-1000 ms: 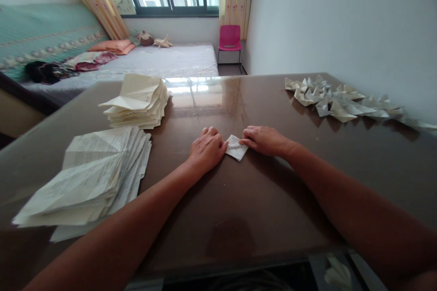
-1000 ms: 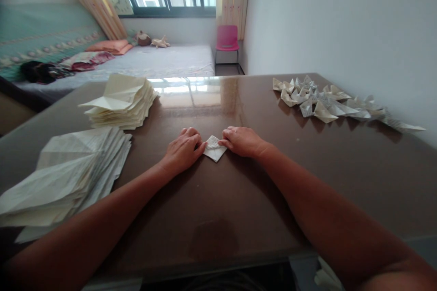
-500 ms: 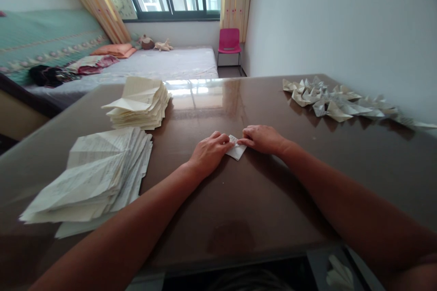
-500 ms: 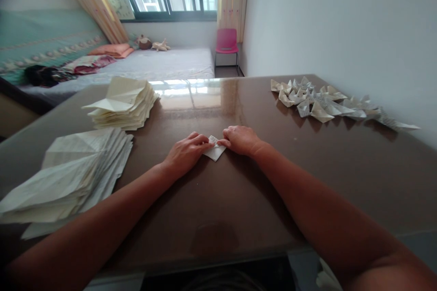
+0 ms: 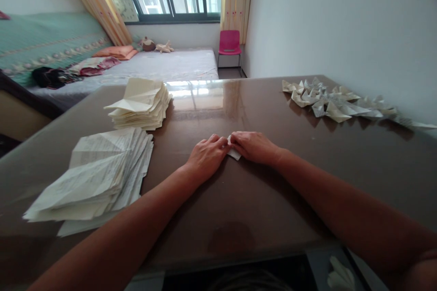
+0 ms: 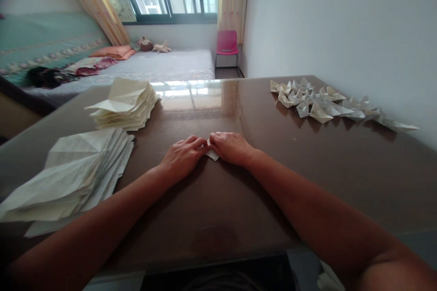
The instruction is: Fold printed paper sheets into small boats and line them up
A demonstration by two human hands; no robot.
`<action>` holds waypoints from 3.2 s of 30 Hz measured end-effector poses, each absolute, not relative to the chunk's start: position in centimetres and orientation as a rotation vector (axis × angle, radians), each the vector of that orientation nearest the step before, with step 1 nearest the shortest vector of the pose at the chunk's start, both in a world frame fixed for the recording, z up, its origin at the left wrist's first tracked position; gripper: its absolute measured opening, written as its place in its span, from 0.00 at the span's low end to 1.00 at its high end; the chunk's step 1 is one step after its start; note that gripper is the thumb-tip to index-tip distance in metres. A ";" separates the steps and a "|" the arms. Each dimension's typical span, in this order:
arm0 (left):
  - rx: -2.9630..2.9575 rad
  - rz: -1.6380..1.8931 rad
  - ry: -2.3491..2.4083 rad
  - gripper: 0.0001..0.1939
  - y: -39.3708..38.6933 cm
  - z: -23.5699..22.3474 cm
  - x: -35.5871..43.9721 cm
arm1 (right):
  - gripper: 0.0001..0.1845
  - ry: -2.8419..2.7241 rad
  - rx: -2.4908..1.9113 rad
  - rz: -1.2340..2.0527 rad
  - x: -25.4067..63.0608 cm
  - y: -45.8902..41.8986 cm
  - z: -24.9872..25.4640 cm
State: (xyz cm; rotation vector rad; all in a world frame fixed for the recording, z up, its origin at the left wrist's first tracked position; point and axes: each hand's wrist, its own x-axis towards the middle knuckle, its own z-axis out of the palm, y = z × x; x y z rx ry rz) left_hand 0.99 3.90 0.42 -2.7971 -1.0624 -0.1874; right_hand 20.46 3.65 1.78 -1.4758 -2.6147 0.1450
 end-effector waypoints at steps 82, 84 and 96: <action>-2.782 -0.573 -0.811 0.11 4.0 -0.8 0.4 | 0.08 -2.213 -1.456 0.699 21.1 5.0 1.5; -2.712 -0.662 -0.875 0.10 4.0 -0.7 0.5 | 0.09 -2.134 -1.373 0.715 21.0 5.0 1.5; -2.631 -0.876 -1.018 0.11 3.9 0.5 0.2 | 0.12 -2.262 -1.043 0.291 20.3 3.3 2.0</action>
